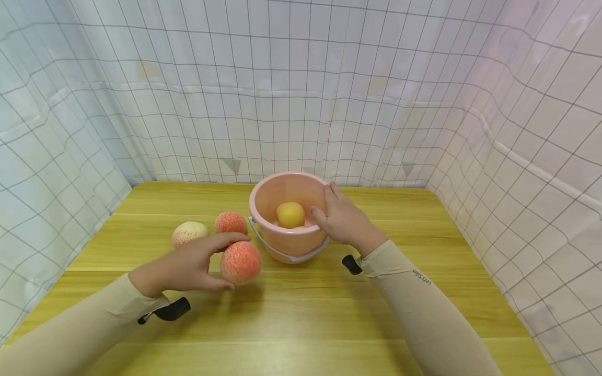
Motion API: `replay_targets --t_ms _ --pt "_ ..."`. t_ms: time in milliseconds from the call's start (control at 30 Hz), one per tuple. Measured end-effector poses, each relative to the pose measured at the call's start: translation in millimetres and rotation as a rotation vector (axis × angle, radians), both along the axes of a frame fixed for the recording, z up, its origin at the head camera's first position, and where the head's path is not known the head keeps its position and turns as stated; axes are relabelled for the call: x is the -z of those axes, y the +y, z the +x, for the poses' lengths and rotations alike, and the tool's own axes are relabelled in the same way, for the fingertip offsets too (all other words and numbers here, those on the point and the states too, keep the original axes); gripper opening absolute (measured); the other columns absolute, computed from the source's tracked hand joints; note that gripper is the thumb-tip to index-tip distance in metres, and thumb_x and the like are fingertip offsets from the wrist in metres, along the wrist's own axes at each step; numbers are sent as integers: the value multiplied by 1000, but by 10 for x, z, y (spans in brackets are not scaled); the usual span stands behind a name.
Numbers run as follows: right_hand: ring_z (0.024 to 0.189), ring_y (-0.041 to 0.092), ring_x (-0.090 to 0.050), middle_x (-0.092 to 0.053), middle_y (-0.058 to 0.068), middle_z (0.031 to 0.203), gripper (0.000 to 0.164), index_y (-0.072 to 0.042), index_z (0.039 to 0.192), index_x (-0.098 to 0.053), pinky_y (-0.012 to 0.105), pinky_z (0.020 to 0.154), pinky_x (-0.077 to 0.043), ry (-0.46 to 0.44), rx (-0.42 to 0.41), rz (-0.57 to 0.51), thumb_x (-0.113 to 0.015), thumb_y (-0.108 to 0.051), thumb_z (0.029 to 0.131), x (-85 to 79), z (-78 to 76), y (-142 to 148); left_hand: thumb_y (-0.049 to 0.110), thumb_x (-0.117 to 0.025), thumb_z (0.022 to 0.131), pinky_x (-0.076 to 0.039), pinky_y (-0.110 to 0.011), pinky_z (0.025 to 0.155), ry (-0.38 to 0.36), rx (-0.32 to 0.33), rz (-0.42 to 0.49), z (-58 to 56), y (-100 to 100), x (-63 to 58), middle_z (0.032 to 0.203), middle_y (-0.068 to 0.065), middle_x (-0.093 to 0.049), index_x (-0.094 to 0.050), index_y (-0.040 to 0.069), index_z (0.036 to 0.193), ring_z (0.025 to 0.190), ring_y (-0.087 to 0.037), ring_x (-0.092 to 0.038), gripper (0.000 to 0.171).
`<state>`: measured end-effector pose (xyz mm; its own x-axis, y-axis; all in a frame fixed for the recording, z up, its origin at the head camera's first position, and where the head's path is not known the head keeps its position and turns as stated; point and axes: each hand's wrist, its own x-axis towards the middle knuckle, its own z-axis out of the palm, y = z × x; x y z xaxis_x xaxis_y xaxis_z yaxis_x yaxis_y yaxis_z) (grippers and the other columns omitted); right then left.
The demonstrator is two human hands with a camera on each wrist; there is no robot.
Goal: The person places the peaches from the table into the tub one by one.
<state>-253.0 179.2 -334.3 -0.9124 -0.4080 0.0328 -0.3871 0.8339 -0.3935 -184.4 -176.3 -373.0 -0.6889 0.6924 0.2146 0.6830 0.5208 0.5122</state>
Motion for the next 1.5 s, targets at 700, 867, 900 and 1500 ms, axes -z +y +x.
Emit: replay_targets --t_ms 700,867,900,1500 --pt "164 41 -9 -3 26 175 82 7 166 -7 57 131 -19 -1 0 6 -37 -46 112 6 -22 7 28 -94 78 -60 -38 97 26 40 114 -66 -32 -292 133 7 -66 -54 17 147 115 -9 -67 81" --pt "163 41 -10 -3 26 175 82 7 166 -6 58 131 -19 -3 -3 12 -36 -47 112 4 -23 12 26 -93 78 -59 -40 99 2 36 136 -85 -40 -387 134 7 -67 -53 14 148 114 -10 -67 81" --pt "163 42 -10 -3 26 175 82 7 166 -6 58 131 -20 -3 -4 11 -36 -47 112 6 -24 14 26 -92 79 -59 -40 99 3 33 140 -93 -41 -403 133 7 -67 -53 15 148 114 -9 -67 81" --pt "163 43 -12 -5 28 175 84 8 165 -8 58 130 -20 17 -14 16 -35 -51 111 14 -23 20 23 -90 81 -58 -41 97 -30 10 188 -240 82 -712 130 4 -69 -52 17 148 113 -14 -66 77"
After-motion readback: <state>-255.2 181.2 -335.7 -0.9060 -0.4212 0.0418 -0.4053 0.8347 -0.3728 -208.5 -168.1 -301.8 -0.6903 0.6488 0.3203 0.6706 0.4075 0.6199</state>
